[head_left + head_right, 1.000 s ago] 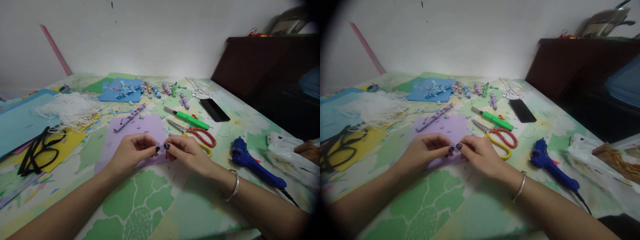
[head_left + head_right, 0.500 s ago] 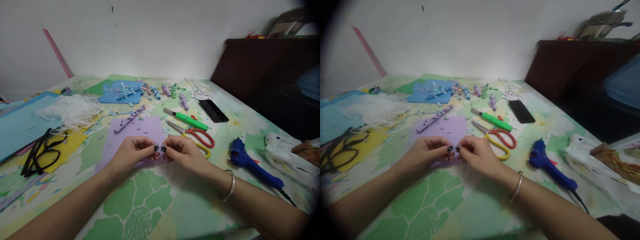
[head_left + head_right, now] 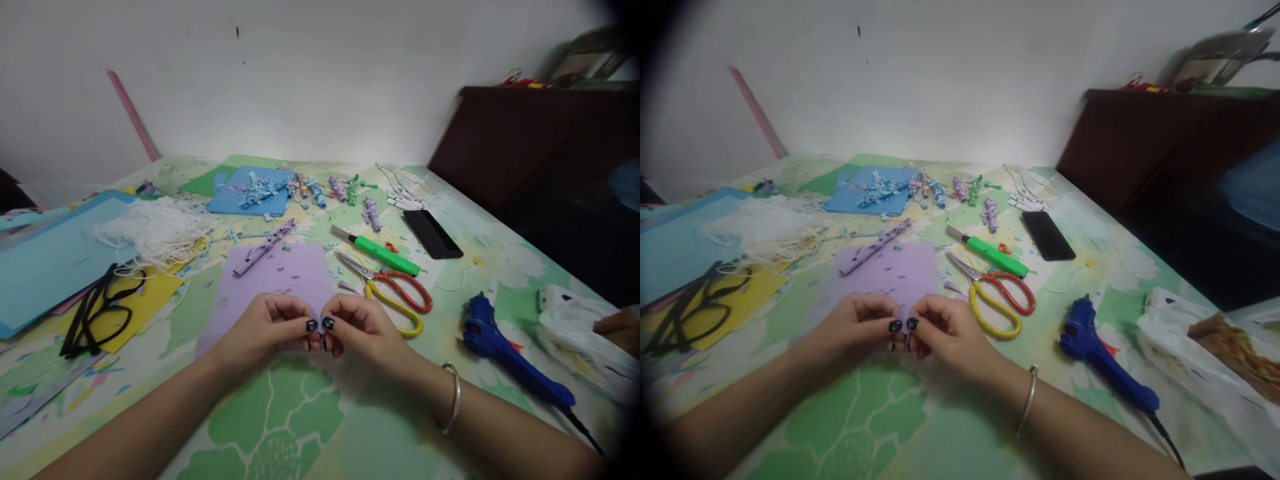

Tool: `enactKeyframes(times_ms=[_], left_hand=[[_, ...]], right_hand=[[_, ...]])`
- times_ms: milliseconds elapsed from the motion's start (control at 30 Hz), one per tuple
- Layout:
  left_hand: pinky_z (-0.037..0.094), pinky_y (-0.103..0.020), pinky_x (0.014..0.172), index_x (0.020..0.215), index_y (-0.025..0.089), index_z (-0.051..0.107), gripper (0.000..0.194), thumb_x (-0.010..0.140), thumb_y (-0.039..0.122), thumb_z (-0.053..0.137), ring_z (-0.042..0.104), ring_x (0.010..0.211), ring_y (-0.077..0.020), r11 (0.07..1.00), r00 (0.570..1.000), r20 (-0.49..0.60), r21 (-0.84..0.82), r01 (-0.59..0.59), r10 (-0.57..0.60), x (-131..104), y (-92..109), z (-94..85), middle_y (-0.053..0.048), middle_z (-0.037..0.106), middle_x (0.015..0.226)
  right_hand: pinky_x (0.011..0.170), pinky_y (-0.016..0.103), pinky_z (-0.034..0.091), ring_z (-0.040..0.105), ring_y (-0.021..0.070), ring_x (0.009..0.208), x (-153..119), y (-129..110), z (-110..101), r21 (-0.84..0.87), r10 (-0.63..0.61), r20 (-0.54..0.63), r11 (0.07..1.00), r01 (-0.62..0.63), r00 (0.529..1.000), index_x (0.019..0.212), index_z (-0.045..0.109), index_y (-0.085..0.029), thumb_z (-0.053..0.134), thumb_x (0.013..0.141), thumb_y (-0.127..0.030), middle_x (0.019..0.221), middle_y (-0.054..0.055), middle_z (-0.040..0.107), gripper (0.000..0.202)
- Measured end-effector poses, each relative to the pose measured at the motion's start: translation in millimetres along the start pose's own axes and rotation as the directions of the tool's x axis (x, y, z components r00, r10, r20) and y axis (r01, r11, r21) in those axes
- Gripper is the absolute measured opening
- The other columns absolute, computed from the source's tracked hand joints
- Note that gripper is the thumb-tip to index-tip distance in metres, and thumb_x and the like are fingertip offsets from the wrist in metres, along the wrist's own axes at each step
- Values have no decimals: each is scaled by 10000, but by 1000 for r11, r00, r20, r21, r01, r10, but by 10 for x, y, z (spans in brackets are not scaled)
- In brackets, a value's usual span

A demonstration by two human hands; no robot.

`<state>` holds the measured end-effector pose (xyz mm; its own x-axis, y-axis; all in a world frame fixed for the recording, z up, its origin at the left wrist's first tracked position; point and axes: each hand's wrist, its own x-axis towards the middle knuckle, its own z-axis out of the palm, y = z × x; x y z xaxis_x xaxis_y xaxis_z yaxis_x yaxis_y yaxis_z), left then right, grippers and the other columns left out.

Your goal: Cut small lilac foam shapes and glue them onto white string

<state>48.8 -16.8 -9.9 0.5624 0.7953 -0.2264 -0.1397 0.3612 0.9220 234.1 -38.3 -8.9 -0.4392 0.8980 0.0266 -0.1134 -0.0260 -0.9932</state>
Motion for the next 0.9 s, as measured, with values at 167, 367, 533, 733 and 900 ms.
enactKeyframes(times_ms=[167,367,533,733,900], left_hand=[[457,-187,569,690,139,685,65,718,180,727,613,573,-103,998,998,11,25,65,-65,-10,-1,40,-12,684,599],[440,-205,557,672,136,656,24,658,137,675,554,562,-107,958,994,-50,267,108,-98,-68,58,111,4,624,600],[441,-229,585,658,136,649,86,698,210,667,540,600,-129,945,1000,6,327,4,-6,-126,100,77,-23,613,626],[426,-229,551,690,144,660,176,770,301,653,548,578,-137,956,997,40,285,-71,62,-135,93,33,-33,627,620],[421,-232,543,693,139,674,159,776,271,651,558,566,-138,942,989,-38,310,-125,144,-120,114,-27,-45,654,614]], right_hand=[[504,211,413,512,93,525,-57,27,25,-93,35,-23,995,-37,999,773,536,-159,547,844,-286,626,0,572,146],[451,197,284,370,75,477,-78,-8,24,-354,5,7,935,-2,1000,676,522,-170,502,719,-160,534,-48,433,49],[428,185,250,331,62,442,-67,5,89,-336,26,6,942,-22,1000,658,509,-179,485,676,-141,499,-70,384,49],[442,188,248,326,72,476,-62,50,96,-307,28,-25,951,-34,999,643,494,-186,473,654,-138,512,-62,395,54],[430,180,239,306,65,460,-51,63,85,-310,22,-10,950,-24,1000,634,489,-185,470,649,-133,507,-70,383,58]])
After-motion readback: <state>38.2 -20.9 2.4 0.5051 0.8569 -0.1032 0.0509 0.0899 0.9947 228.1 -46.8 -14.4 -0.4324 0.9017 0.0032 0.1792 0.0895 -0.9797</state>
